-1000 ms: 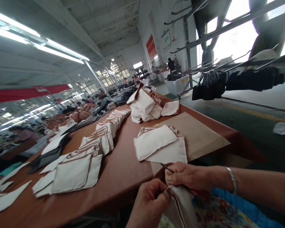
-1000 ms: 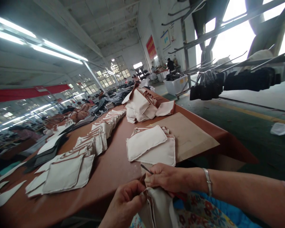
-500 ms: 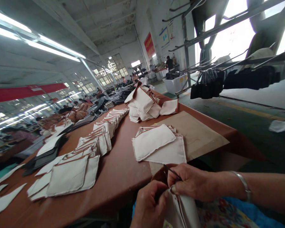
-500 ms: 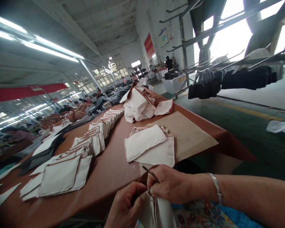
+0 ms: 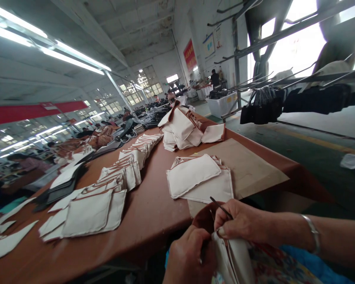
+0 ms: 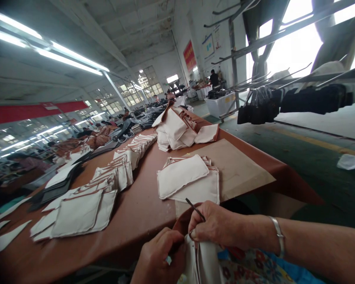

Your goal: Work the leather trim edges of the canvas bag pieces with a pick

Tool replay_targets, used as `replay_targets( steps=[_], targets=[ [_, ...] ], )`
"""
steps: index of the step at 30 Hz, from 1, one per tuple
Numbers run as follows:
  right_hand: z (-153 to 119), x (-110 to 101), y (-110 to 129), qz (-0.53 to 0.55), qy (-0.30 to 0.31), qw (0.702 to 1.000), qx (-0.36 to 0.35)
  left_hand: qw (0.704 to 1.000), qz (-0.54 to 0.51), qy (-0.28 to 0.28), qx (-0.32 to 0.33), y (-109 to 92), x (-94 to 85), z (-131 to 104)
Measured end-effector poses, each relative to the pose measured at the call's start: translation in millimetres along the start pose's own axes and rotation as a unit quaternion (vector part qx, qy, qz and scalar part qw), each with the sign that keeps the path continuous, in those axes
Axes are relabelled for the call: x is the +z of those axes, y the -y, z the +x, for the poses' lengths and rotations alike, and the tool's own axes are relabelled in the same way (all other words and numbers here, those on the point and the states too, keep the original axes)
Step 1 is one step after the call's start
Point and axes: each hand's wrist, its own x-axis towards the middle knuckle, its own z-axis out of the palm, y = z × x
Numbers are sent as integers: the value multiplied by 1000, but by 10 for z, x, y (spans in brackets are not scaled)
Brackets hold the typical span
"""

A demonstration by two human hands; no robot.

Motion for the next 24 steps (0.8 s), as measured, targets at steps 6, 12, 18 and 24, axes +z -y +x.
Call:
replay_targets(
  steps=[6, 12, 18, 24],
  targets=[
    [8, 17, -31, -21, -3, 1000, -9, 991, 127, 31, 17, -55, 40, -32],
    [-15, 59, 8, -25, -2, 1000, -4, 986, 165, 36, -12, -107, 37, -53],
    [-77, 86, 19, -63, -21, 997, -40, 957, -182, 100, -205, -106, -182, 102],
    [-156, 129, 115, -26, -22, 997, -70, 881, -341, 165, -284, -135, -191, 125]
  ],
)
